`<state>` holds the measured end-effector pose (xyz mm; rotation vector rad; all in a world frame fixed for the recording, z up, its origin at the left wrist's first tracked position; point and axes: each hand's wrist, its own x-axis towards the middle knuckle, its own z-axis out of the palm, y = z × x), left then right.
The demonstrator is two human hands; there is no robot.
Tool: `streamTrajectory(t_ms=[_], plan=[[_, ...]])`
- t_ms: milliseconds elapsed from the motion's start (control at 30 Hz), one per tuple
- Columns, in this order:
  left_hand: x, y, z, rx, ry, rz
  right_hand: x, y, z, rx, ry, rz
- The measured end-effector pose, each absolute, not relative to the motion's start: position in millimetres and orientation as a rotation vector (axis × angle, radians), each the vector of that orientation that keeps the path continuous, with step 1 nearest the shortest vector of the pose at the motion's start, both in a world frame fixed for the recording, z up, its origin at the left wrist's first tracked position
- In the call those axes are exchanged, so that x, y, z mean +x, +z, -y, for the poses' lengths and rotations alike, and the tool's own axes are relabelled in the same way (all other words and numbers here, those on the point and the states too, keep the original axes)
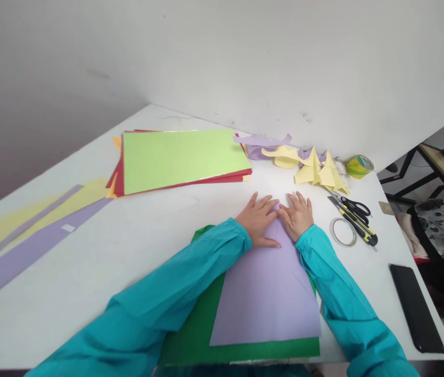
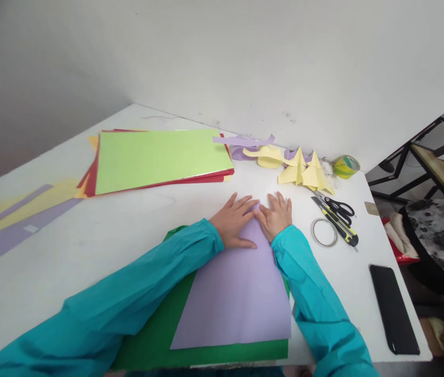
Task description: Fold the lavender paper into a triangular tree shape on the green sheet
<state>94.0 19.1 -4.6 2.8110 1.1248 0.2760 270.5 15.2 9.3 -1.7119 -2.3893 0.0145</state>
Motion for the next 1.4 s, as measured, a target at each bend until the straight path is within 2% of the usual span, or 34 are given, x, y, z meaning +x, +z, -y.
streamTrajectory(t_ms=[733, 1400], plan=[[95, -5, -24, 2.809, 0.239, -1.107, 271, -1, -18, -1.631, 0.009, 2.334], [95, 0, -21, 2.848, 0.362, -1.063, 274, -9, -19, -1.49, -0.224, 2.278]])
